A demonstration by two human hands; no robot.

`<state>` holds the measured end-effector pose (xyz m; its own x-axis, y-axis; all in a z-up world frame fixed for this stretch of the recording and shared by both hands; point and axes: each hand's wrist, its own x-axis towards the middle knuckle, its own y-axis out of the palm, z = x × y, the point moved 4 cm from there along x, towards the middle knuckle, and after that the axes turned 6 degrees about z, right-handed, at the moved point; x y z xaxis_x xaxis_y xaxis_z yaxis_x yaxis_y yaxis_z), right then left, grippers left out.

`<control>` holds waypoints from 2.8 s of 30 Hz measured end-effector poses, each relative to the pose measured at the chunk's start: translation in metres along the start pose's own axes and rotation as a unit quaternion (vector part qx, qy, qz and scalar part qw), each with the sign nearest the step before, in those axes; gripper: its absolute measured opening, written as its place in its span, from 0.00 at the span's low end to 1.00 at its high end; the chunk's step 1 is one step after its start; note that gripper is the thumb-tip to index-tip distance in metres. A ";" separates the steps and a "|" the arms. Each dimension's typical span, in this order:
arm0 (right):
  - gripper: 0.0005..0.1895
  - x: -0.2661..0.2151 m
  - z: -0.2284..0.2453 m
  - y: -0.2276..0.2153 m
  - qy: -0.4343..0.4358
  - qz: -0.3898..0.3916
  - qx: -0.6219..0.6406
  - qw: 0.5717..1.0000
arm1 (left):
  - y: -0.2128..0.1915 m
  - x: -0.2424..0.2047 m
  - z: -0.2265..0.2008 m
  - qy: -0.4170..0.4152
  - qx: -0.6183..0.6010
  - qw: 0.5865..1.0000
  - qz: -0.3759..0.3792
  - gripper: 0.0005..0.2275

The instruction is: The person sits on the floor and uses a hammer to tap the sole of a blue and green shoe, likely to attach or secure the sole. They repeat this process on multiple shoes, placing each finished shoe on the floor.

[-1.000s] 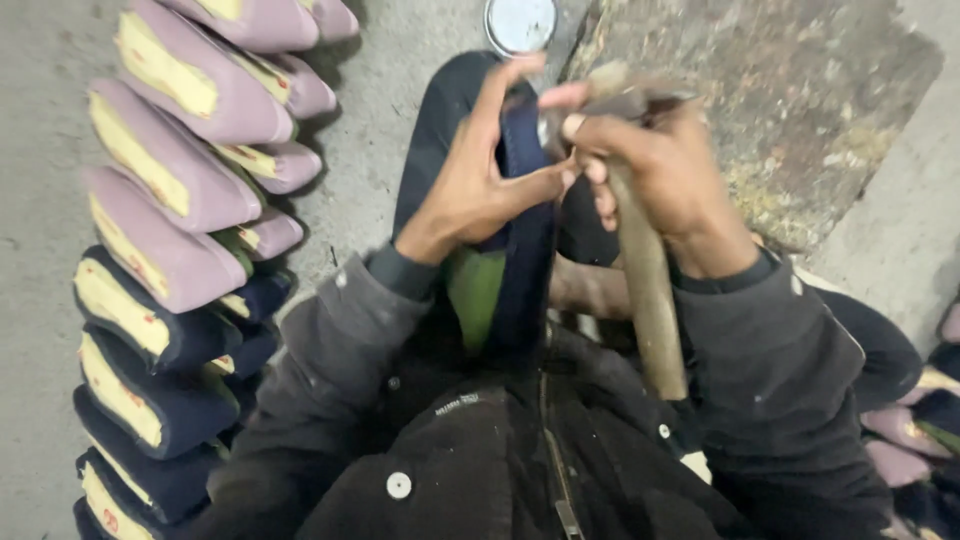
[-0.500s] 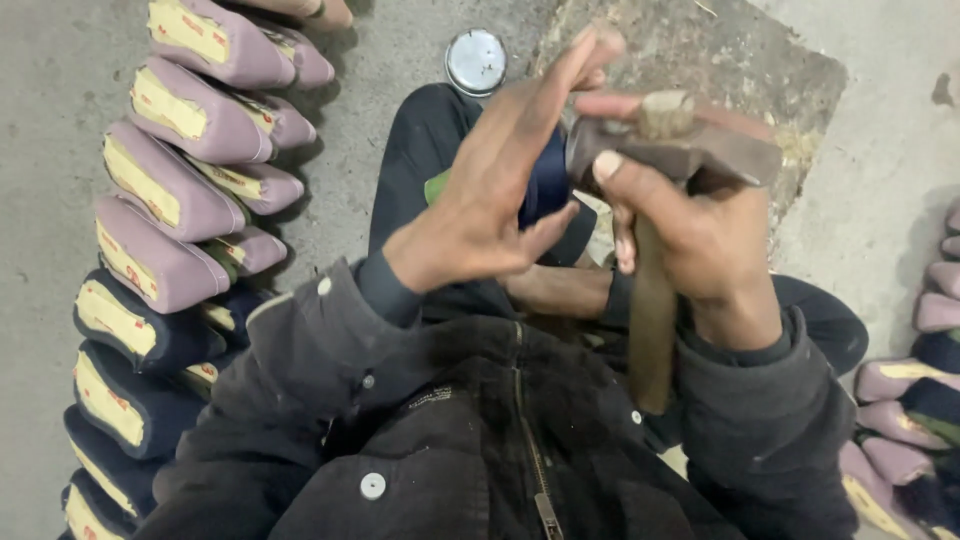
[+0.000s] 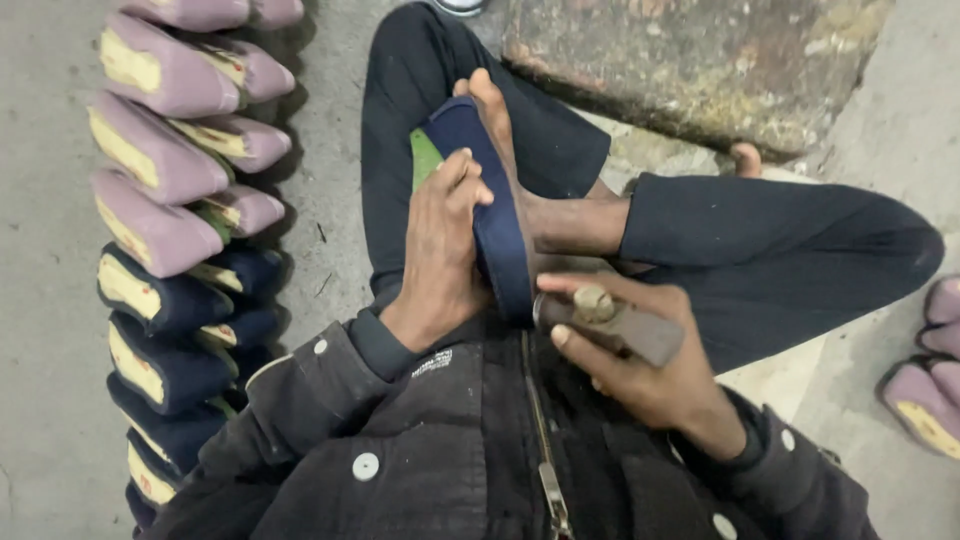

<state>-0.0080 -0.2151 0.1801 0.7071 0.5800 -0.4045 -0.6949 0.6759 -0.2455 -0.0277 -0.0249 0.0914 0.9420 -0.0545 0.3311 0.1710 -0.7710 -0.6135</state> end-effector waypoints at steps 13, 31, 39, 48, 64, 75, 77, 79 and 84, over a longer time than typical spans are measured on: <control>0.25 0.023 -0.088 -0.006 0.005 -0.017 0.137 0.990 | 0.065 -0.040 0.053 -0.039 0.049 0.996 0.063 0.45; 0.19 0.070 -0.096 -0.007 -0.062 0.023 0.149 0.987 | 0.048 -0.026 0.060 -0.059 0.068 0.996 0.000 0.39; 0.16 0.143 -0.085 -0.002 -0.081 0.055 0.119 0.988 | 0.065 -0.043 0.082 -0.057 0.105 0.993 0.016 0.43; 0.17 0.109 -0.098 -0.016 -0.017 0.100 0.131 0.986 | 0.068 -0.036 0.085 -0.062 0.083 0.995 0.009 0.40; 0.16 0.193 -0.073 -0.017 -0.054 0.169 0.052 0.983 | 0.058 -0.025 0.090 -0.060 0.088 0.993 -0.047 0.34; 0.16 0.230 -0.047 -0.007 -0.081 0.128 -0.057 0.987 | 0.042 -0.024 0.089 -0.125 0.047 0.979 0.151 0.36; 0.15 0.241 -0.048 -0.008 -0.099 0.127 -0.053 0.986 | 0.047 -0.022 0.096 -0.153 0.081 0.954 0.246 0.36; 0.13 0.247 -0.035 -0.007 -0.126 0.130 -0.090 0.979 | 0.045 -0.014 0.095 -0.168 0.079 0.948 0.258 0.36; 0.06 0.262 -0.006 0.000 -0.184 0.157 -0.123 0.963 | 0.014 0.015 0.083 -0.244 -0.038 0.927 0.281 0.29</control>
<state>0.1764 -0.0654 0.0684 0.4246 0.8902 -0.1651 -0.8596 0.3391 -0.3822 0.0131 0.0158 0.0281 0.8977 -0.1823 -0.4012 -0.3906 -0.7506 -0.5329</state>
